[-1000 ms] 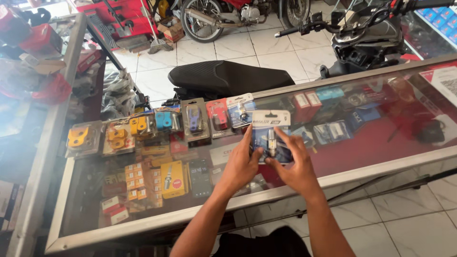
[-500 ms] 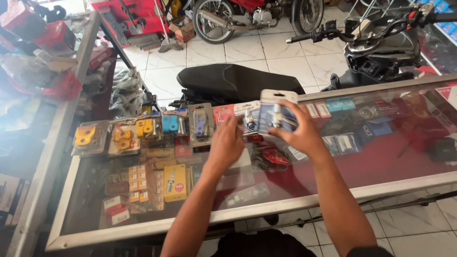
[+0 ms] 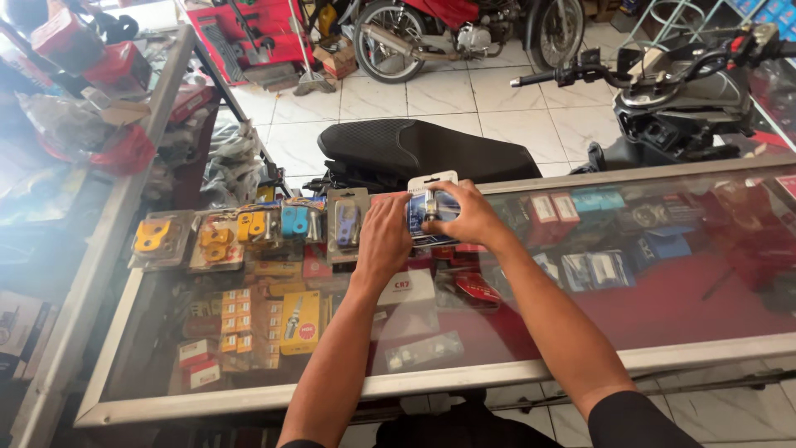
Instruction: The person picks up packaged motorcycle components from a shelf, moves them to a glass display counter, and arranges them in a row.
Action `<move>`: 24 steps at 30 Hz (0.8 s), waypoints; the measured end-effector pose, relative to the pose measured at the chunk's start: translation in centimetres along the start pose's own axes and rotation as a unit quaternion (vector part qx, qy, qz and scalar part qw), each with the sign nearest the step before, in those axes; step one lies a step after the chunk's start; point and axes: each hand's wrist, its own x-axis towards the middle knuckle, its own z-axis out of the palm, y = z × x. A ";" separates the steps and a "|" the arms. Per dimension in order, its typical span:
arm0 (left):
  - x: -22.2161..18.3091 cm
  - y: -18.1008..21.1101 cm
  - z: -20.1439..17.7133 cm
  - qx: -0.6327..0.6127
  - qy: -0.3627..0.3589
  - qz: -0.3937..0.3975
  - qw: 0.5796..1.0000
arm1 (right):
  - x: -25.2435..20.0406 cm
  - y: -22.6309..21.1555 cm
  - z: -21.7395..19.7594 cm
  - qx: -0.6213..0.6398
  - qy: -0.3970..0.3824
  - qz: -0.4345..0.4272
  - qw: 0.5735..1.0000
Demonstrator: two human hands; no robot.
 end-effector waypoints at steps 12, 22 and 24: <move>-1.0 0.3 0.3 0.039 -0.058 0.027 0.997 | -0.5 1.1 2.0 -0.052 -0.006 -0.019 0.998; -1.2 0.4 0.8 0.007 -0.081 -0.017 0.997 | -1.1 1.2 1.3 -0.021 -0.024 0.007 0.999; -1.2 0.3 0.8 0.010 -0.069 -0.004 0.998 | -1.1 1.3 1.3 -0.021 -0.025 0.006 0.999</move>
